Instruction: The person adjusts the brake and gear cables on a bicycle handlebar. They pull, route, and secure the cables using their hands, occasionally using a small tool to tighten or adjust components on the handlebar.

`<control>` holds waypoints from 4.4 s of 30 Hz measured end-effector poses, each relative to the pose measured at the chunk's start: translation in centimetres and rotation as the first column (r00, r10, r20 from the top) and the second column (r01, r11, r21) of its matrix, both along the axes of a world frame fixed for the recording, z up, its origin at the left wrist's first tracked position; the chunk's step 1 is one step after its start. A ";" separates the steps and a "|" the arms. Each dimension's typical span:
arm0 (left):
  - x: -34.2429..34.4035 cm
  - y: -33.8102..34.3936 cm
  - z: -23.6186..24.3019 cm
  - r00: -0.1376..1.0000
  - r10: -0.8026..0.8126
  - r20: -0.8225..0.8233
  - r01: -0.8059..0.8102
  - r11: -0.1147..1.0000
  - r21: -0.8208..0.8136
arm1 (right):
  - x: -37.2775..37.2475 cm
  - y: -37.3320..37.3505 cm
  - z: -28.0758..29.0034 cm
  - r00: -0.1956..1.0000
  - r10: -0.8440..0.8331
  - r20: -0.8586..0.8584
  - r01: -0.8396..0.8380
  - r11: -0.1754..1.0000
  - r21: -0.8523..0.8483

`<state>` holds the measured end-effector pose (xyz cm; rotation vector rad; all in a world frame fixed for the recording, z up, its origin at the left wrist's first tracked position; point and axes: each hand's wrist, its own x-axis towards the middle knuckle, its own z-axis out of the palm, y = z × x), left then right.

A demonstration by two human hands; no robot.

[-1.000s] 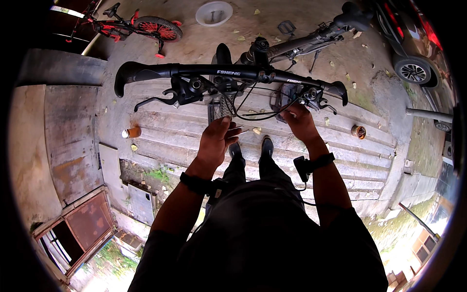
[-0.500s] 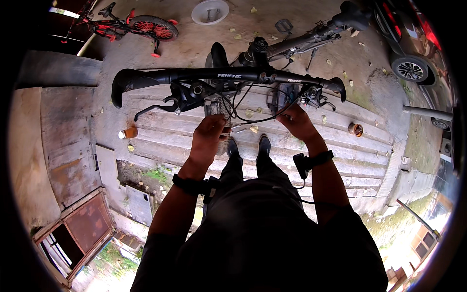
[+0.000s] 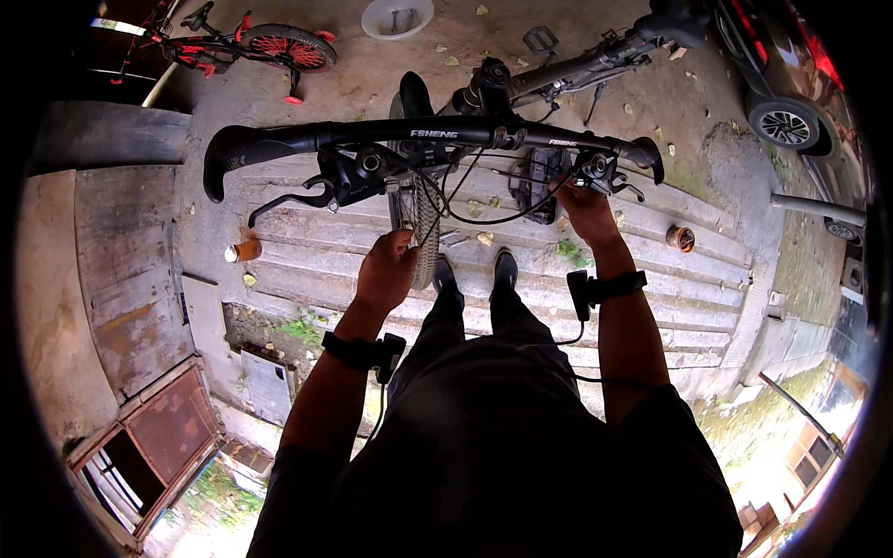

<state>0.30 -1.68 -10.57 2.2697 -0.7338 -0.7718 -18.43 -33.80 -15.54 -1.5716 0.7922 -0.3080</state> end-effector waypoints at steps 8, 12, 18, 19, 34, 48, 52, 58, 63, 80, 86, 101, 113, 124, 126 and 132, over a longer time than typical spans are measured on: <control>-2.5 1.9 -0.3 0.912 0.085 -0.401 -0.034 0.991 0.132 | 0.0 0.3 -0.8 0.998 -0.065 0.016 0.063 0.995 0.082; -2.8 0.9 3.8 0.795 0.064 -0.603 -0.047 0.998 0.043 | -0.1 0.3 -0.7 0.994 -0.028 0.107 0.025 0.999 0.033; -2.1 1.0 7.0 0.613 -0.022 -0.790 0.003 1.000 -0.025 | 0.3 0.5 0.3 1.000 0.011 -0.008 -0.011 1.000 0.007; -1.9 1.0 7.8 0.592 -0.056 -0.804 0.035 0.998 -0.044 | 0.3 0.5 0.4 1.000 0.014 -0.009 -0.013 1.000 0.013; -2.0 5.3 15.9 0.450 -0.254 -0.856 -0.036 0.953 -0.301 | 1.6 1.4 1.4 0.995 0.063 0.072 -0.063 0.998 -0.011; -4.0 3.4 17.2 0.917 -0.038 -0.398 -0.187 0.839 -0.511 | 1.7 1.7 1.6 0.994 0.107 0.014 -0.105 0.990 -0.092; -4.4 1.8 15.9 0.998 0.043 -0.034 -0.054 0.879 -0.474 | 1.3 0.9 -0.6 0.997 0.076 -0.008 -0.076 0.992 -0.103; -4.7 1.5 16.4 0.950 0.101 -0.295 -0.238 0.846 -0.477 | 1.1 1.2 -1.8 0.997 -0.017 0.075 0.028 0.988 -0.152; -5.1 0.4 16.3 0.758 0.146 -0.636 -0.517 0.728 -0.449 | 1.2 1.5 -0.5 0.998 0.010 0.062 -0.004 0.996 -0.084; -4.1 -8.4 12.6 0.251 -0.061 -0.966 -0.753 0.615 -0.235 | 0.8 1.1 -1.3 0.988 -0.088 0.125 0.082 0.995 0.050; -4.0 -10.2 12.8 0.252 0.006 -0.968 -0.793 0.574 -0.203 | 0.9 1.2 -0.8 0.979 -0.146 0.141 0.134 0.987 0.090; -4.0 -11.1 12.8 0.240 0.058 -0.969 -0.833 0.525 -0.175 | 1.0 1.1 -1.7 0.958 -0.209 0.196 0.172 0.967 0.190; -5.3 -5.3 12.2 0.548 0.139 -0.825 -0.595 0.758 -0.267 | -0.2 1.0 0.1 1.000 0.018 0.011 -0.017 0.998 -0.053; -7.2 3.1 8.7 0.911 0.161 -0.379 -0.286 0.909 -0.302 | -3.2 1.7 1.7 0.968 0.230 -0.098 -0.241 0.962 -0.126; -6.9 3.9 8.1 0.995 -0.003 -0.099 -0.033 0.931 -0.364 | -3.0 1.7 2.0 0.951 0.288 -0.112 -0.303 0.941 -0.154; -7.1 5.6 8.2 0.944 -0.272 0.187 0.308 0.930 -0.201 | -3.2 1.4 2.7 0.951 0.217 -0.221 -0.248 0.961 -0.120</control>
